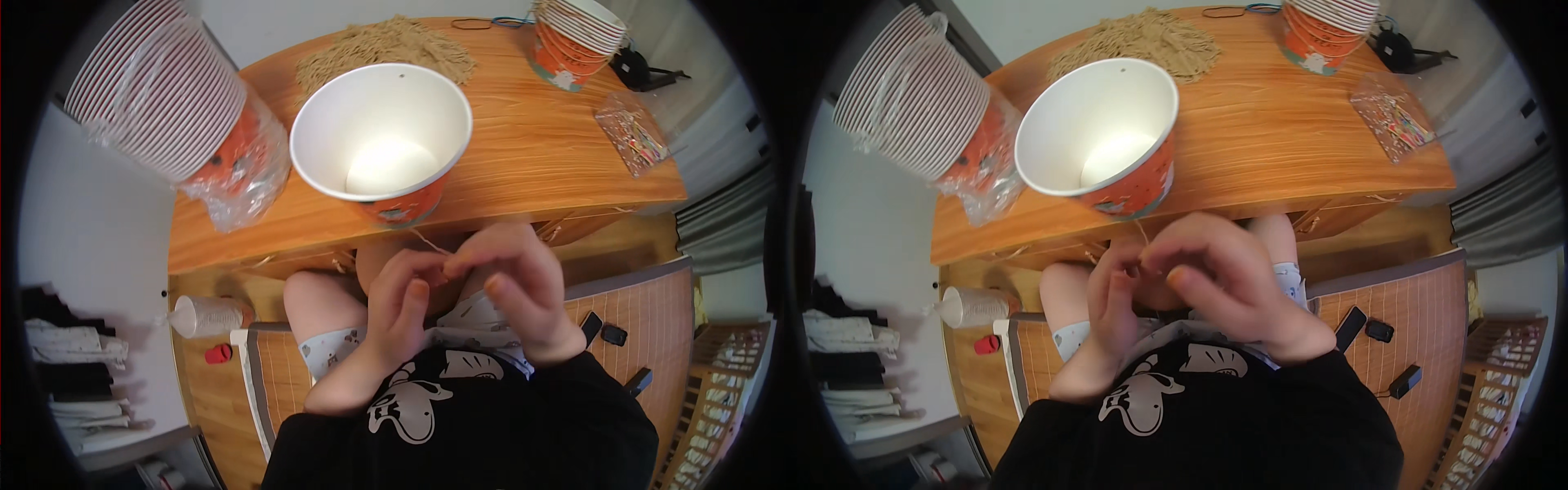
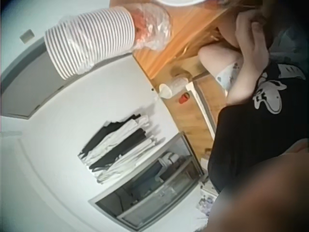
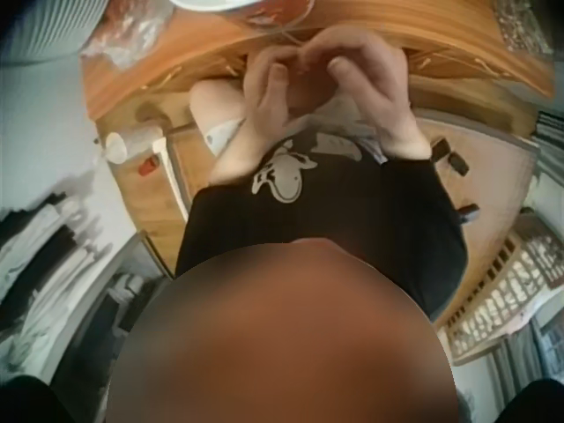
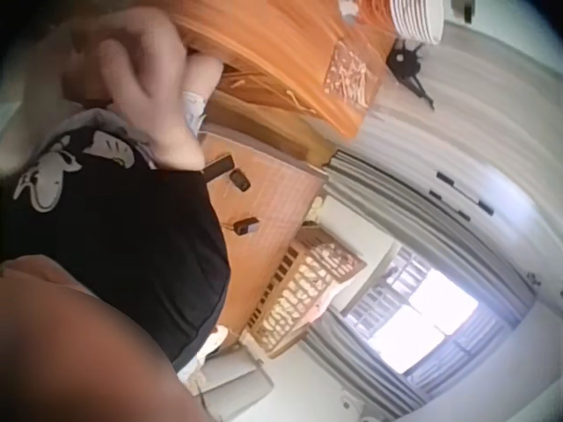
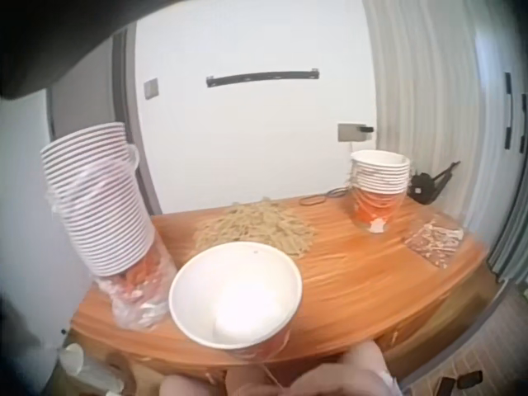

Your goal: Attach string handles to paper tubs by threading twine through holes and tying knots.

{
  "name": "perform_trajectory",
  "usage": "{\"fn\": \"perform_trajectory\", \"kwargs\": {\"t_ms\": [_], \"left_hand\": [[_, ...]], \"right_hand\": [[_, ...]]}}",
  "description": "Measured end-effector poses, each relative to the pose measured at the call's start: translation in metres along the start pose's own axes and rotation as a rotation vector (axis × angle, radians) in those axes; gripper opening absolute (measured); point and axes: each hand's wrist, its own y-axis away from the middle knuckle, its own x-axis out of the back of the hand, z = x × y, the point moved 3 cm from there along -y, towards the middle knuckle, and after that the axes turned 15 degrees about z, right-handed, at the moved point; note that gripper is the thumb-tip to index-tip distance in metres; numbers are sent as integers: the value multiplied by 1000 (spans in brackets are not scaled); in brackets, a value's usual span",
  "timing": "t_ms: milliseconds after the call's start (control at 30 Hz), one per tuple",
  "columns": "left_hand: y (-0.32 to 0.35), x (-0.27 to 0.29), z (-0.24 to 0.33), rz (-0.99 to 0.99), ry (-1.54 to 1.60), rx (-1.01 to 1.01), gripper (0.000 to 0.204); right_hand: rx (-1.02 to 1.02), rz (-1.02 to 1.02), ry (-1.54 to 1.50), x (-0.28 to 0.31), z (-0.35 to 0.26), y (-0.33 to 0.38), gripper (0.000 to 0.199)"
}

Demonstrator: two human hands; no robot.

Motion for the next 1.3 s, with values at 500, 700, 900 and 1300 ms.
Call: {"fn": "perform_trajectory", "kwargs": {"t_ms": [500, 700, 900, 1300], "left_hand": [[-19, 40, 2, 9, 794, 621, 11], [-20, 46, 7, -61, 870, 639, 13], [-17, 46, 6, 3, 485, 336, 12], [-12, 57, 15, -127, 377, 357, 14]], "right_hand": [[16, -174, 184, -53, 71, 67, 21], [19, -194, 157, -55, 76, 76, 20], [312, 86, 393, -31, 41, 27, 25], [405, -133, 439, -41, 16, -14, 27]]}}
